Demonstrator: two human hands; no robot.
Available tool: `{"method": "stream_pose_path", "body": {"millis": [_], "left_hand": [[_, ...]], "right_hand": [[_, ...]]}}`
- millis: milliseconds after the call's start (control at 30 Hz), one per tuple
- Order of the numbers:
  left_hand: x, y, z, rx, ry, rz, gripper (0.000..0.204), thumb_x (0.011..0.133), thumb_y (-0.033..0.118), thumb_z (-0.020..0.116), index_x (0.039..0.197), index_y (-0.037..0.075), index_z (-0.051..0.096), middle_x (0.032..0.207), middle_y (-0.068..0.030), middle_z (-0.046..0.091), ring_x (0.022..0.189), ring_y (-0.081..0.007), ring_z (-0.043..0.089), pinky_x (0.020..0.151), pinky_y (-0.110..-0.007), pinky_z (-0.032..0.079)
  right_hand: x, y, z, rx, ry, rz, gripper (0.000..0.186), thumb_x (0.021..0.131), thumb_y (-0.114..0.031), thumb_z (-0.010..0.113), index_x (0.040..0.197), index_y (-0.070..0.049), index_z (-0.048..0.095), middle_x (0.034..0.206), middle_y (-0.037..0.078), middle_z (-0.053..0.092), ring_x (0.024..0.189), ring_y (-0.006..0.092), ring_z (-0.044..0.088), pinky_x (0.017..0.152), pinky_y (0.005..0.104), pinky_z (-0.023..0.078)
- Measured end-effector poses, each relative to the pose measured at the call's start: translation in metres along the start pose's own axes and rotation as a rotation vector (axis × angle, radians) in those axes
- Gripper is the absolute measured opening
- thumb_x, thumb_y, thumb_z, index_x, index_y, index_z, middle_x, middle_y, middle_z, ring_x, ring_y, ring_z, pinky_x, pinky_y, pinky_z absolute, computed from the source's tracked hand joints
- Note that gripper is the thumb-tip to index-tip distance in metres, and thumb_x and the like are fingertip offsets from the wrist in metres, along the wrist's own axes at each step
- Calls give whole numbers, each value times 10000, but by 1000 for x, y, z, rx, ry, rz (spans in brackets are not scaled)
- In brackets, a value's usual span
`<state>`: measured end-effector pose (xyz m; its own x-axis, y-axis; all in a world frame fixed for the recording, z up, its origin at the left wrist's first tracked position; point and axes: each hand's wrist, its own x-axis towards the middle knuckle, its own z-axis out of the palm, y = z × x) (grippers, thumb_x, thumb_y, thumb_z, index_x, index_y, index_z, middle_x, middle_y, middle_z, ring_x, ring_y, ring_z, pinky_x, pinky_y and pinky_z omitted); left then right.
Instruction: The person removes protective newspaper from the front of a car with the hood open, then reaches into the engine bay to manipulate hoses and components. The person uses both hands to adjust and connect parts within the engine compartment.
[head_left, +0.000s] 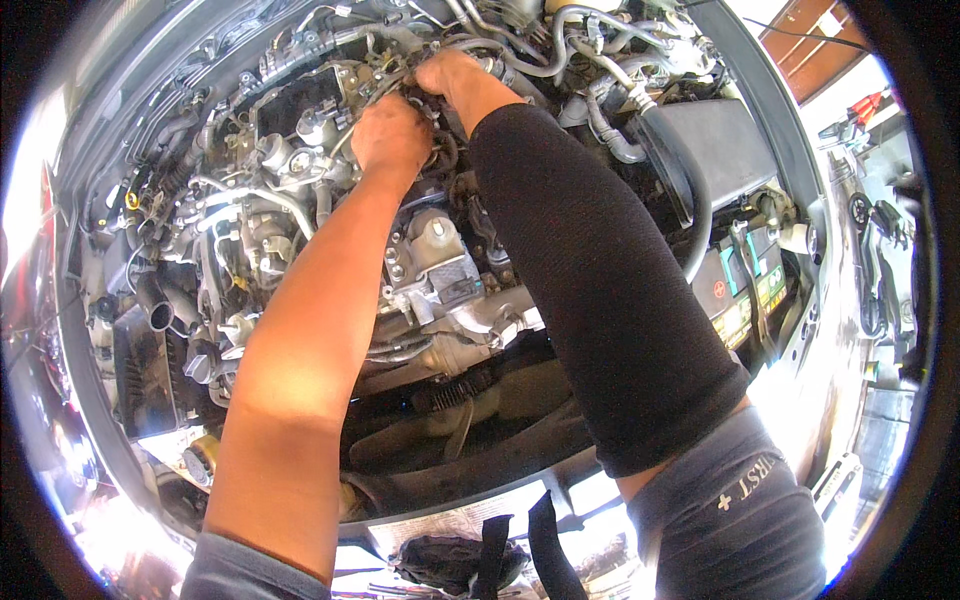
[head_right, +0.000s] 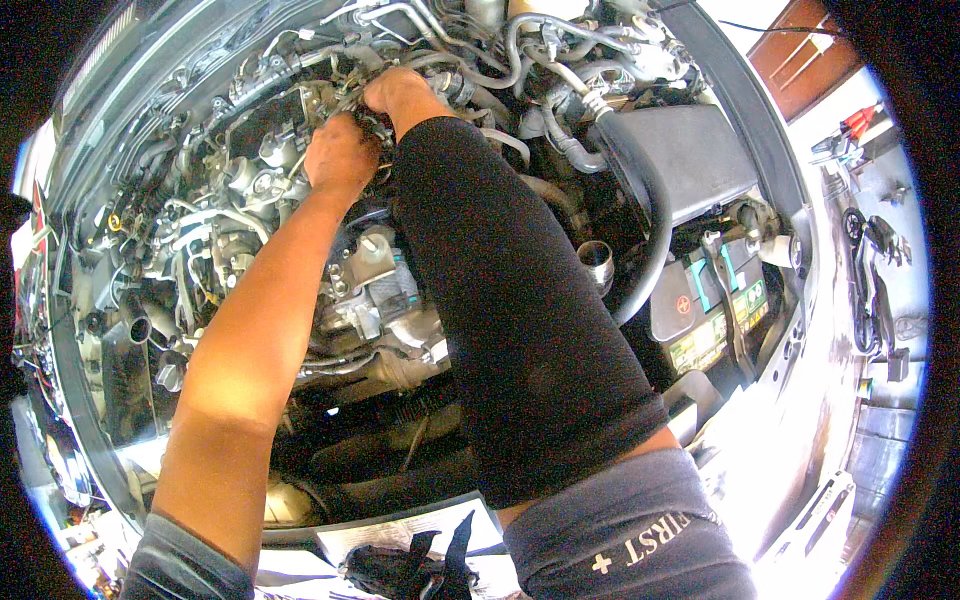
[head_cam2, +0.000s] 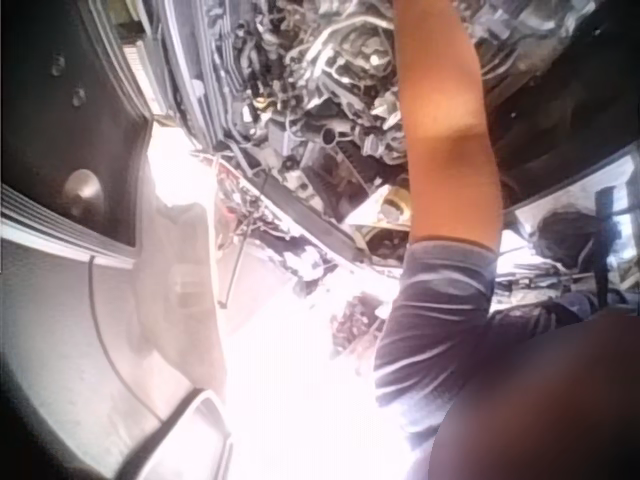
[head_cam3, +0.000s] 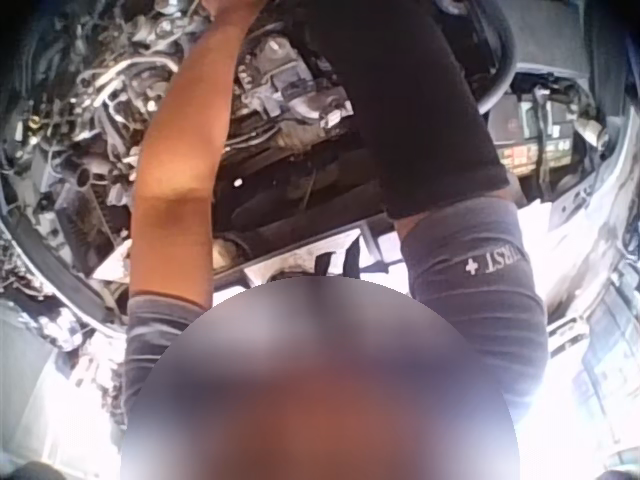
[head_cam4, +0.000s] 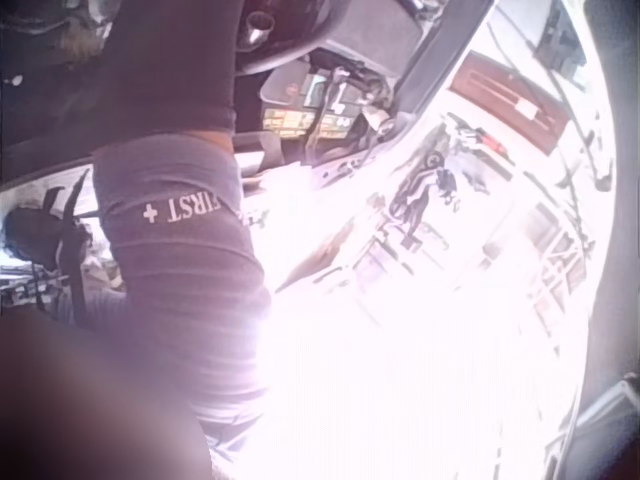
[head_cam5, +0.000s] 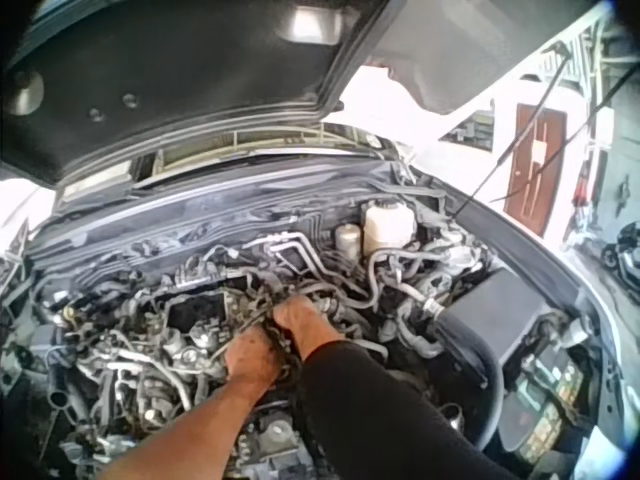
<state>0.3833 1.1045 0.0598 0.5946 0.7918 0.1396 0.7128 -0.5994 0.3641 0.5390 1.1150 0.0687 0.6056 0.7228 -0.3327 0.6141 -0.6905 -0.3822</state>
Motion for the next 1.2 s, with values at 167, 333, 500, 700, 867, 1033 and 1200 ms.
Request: {"method": "stream_pose_path", "body": {"millis": [167,333,500,700,867,1033,1200], "left_hand": [[-4,-1,-3,10,-14,-10,288,883,259,723,1052,36,791,1125,-248,772,1085,-413,748,962,-488,592],[-14,-4,-8,-9,-19,10,283,871,240,736,1058,30,761,1097,-262,768,1068,-436,741,949,-519,584],[-15,-5,-7,-22,-20,15,275,867,236,740,1036,20,760,1075,-268,767,1046,-448,742,926,-533,583],[-13,-2,-8,-34,-24,7,267,877,250,724,1009,23,772,1093,-267,768,1048,-446,745,930,-527,586],[-9,4,-8,-31,-30,-16,272,881,251,716,1020,23,769,1106,-267,765,1048,-451,742,927,-526,587],[-16,-5,-9,2,-6,53,274,887,248,712,1037,26,765,1099,-276,763,1043,-451,743,915,-532,589],[-16,-4,-7,-1,-17,85,284,888,245,714,1038,9,762,1081,-284,764,1047,-441,748,915,-531,592]], "right_hand": [[-12,-2,-1,71,21,4,459,960,-252,555,1344,-67,723,1489,189,627,1410,365,580,1150,473,482],[-27,-1,-4,100,-20,7,469,961,-253,546,1356,-62,714,1491,181,628,1408,364,581,1152,475,479],[-24,1,-3,62,-2,-38,482,967,-267,534,1370,-63,702,1498,178,621,1410,363,578,1154,472,478],[-17,2,0,91,8,-54,480,969,-268,538,1372,-68,702,1512,173,609,1417,353,574,1153,464,481],[-14,0,-3,2,-2,-18,478,975,-293,543,1369,-77,708,1516,170,606,1415,350,576,1145,463,486],[-7,7,4,86,-13,-56,487,978,-319,547,1373,-83,708,1519,166,605,1418,348,574,1149,464,484],[-7,6,3,21,0,-73,502,988,-366,576,1350,-45,710,1411,185,660,1279,356,636,1072,483,509]]}}
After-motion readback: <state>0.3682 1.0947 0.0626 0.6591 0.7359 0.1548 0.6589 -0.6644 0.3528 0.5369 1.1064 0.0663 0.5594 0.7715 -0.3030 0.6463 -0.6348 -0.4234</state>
